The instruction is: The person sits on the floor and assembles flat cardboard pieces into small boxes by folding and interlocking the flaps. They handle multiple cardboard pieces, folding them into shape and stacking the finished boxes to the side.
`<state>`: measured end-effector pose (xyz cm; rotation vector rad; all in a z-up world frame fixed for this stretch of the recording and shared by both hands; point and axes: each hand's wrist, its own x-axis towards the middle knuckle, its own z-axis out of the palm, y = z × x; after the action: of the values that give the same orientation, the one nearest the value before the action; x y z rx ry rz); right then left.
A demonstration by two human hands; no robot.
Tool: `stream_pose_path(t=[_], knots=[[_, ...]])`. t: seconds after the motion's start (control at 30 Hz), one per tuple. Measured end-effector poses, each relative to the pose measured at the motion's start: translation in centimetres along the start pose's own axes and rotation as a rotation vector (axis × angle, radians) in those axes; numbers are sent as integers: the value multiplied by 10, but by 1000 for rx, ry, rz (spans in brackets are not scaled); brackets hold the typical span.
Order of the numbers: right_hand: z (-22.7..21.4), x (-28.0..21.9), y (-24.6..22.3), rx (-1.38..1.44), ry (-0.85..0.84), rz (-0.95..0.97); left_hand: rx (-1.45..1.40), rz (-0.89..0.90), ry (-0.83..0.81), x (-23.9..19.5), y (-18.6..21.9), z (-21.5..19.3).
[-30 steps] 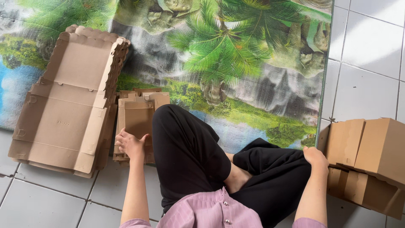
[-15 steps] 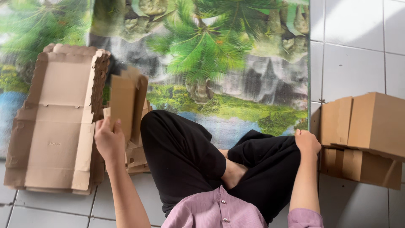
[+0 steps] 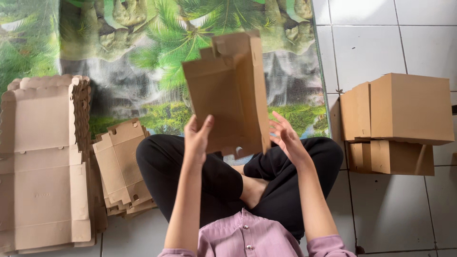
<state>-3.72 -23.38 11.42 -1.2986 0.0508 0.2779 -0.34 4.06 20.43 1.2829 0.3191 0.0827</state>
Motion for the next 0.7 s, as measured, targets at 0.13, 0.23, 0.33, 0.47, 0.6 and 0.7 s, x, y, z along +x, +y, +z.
stream_pose_path(t=[0.13,0.23,0.33,0.47,0.6,0.7], knots=[[24,-12,-21,37,69,-31,16,-130,-45,-11,-35,16],[39,-21,-35,-194,125,-17,90,-173,-65,-16,-55,18],[45,-26,-42,-491,202,-44,146,-194,-64,-21,-60,21],[48,-27,-37,-595,299,-40,192,-146,-126,-23,-61,26],[39,-23,-29,-529,368,-15,174,-150,-144,-21,-60,29],[22,-19,-22,-500,402,53,110,-173,-130,-18,-54,29]])
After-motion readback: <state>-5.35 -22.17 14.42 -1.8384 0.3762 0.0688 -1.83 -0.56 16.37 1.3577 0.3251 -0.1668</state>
